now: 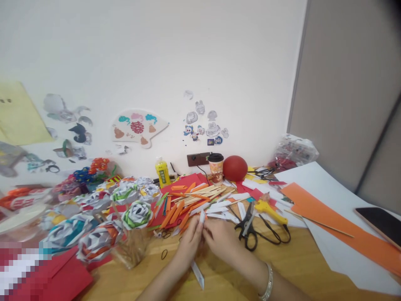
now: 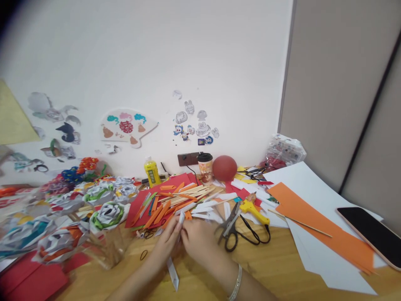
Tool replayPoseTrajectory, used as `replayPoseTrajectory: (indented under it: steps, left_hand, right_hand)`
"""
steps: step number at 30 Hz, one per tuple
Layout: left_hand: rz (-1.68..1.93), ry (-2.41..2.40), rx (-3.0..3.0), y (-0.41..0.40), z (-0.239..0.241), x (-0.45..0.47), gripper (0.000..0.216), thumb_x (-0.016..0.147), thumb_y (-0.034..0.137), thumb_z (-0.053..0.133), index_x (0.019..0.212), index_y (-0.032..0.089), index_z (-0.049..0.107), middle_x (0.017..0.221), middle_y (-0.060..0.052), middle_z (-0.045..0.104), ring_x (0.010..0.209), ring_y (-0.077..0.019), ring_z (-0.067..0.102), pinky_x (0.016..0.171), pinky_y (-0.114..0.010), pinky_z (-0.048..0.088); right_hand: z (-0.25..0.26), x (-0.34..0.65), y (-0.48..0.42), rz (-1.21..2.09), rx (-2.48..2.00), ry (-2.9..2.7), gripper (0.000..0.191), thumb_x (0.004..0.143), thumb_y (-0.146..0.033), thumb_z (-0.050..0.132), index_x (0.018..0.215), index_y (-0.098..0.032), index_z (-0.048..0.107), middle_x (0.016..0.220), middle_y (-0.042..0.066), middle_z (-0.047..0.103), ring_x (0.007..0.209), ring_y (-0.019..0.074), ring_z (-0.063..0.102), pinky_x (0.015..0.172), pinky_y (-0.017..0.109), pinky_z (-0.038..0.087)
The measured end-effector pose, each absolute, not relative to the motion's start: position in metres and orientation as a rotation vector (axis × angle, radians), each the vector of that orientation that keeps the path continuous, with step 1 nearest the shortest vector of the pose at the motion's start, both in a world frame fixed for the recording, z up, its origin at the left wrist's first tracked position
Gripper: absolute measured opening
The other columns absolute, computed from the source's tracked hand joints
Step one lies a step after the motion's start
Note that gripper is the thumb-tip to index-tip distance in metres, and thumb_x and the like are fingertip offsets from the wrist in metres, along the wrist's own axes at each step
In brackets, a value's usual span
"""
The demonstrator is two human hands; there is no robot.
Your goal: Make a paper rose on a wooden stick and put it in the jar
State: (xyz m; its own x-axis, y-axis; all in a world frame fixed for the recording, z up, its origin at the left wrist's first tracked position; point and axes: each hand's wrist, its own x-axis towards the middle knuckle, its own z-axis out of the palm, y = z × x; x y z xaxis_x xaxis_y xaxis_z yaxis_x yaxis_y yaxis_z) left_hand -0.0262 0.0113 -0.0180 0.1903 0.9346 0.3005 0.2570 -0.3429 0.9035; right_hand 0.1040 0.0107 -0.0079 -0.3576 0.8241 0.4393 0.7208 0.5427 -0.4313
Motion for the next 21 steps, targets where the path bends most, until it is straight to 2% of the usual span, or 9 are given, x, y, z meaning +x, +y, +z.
replayPoseTrajectory:
  steps: [4, 7, 10, 12, 14, 18, 21]
  left_hand:
    - [1.097, 1.098, 1.716, 0.015, -0.023, -0.029, 0.032, 0.082, 0.048, 0.038, 0.079, 0.018, 0.048, 0.065, 0.002, 0.046, 0.062, -0.0127, 0.045, 0.063, -0.025, 0.04]
    - [1.028, 1.003, 1.63, 0.013, -0.025, -0.03, 0.032, 0.082, 0.048, 0.04, 0.077, 0.017, 0.046, 0.058, 0.005, 0.039, 0.053, -0.0089, 0.037, 0.052, -0.021, 0.033]
    - [0.927, 0.841, 1.443, 0.008, -0.023, -0.03, 0.031, 0.083, 0.048, 0.041, 0.082, 0.018, 0.044, 0.055, 0.008, 0.035, 0.043, -0.0051, 0.027, 0.042, -0.018, 0.022]
    - [0.877, 0.727, 1.332, 0.005, -0.021, -0.03, 0.028, 0.083, 0.046, 0.041, 0.082, 0.018, 0.043, 0.054, 0.009, 0.035, 0.04, -0.0034, 0.024, 0.041, -0.018, 0.017]
    - [0.86, 0.651, 1.269, 0.003, -0.019, -0.031, 0.027, 0.084, 0.044, 0.042, 0.081, 0.017, 0.044, 0.054, 0.008, 0.038, 0.039, -0.0026, 0.026, 0.041, -0.018, 0.018]
    - [0.88, 0.597, 1.18, 0.003, -0.018, -0.031, 0.027, 0.082, 0.042, 0.048, 0.077, 0.016, 0.045, 0.06, 0.004, 0.045, 0.043, -0.0037, 0.038, 0.044, -0.019, 0.025]
    - [0.863, 0.571, 1.105, 0.005, -0.018, -0.033, 0.024, 0.081, 0.038, 0.051, 0.078, 0.015, 0.047, 0.062, 0.004, 0.044, 0.045, -0.0035, 0.038, 0.043, -0.018, 0.025]
  right_hand:
    - [-0.004, 0.108, 0.013, 0.321, -1.249, -2.022, 0.018, 0.085, -0.025, 0.039, 0.077, -0.019, 0.053, 0.068, 0.001, 0.059, 0.062, 0.0139, 0.052, 0.056, 0.023, 0.029]
    - [-0.007, 0.11, 0.021, 0.565, -1.173, -1.847, 0.015, 0.084, -0.03, 0.041, 0.079, -0.019, 0.05, 0.064, -0.001, 0.054, 0.061, 0.0134, 0.05, 0.056, 0.022, 0.032]
    - [-0.01, 0.115, 0.032, 0.93, -0.944, -1.696, 0.016, 0.077, -0.031, 0.053, 0.087, -0.019, 0.049, 0.06, -0.005, 0.046, 0.056, 0.0109, 0.046, 0.054, 0.021, 0.033]
    - [-0.011, 0.12, 0.037, 1.155, -0.771, -1.671, 0.027, 0.074, -0.035, 0.057, 0.094, -0.018, 0.05, 0.06, -0.006, 0.046, 0.054, 0.0096, 0.044, 0.053, 0.021, 0.033]
    - [-0.011, 0.123, 0.039, 1.298, -0.668, -1.678, 0.03, 0.073, -0.04, 0.059, 0.091, -0.016, 0.055, 0.06, -0.005, 0.048, 0.054, 0.0087, 0.043, 0.053, 0.021, 0.033]
    - [-0.009, 0.124, 0.038, 1.379, -0.651, -1.597, 0.033, 0.066, -0.044, 0.066, 0.08, -0.014, 0.06, 0.061, -0.004, 0.049, 0.055, 0.0079, 0.042, 0.053, 0.02, 0.031]
    - [-0.008, 0.121, 0.036, 1.398, -0.674, -1.541, 0.037, 0.065, -0.048, 0.066, 0.078, -0.014, 0.061, 0.058, -0.004, 0.049, 0.052, 0.0071, 0.041, 0.05, 0.02, 0.03]
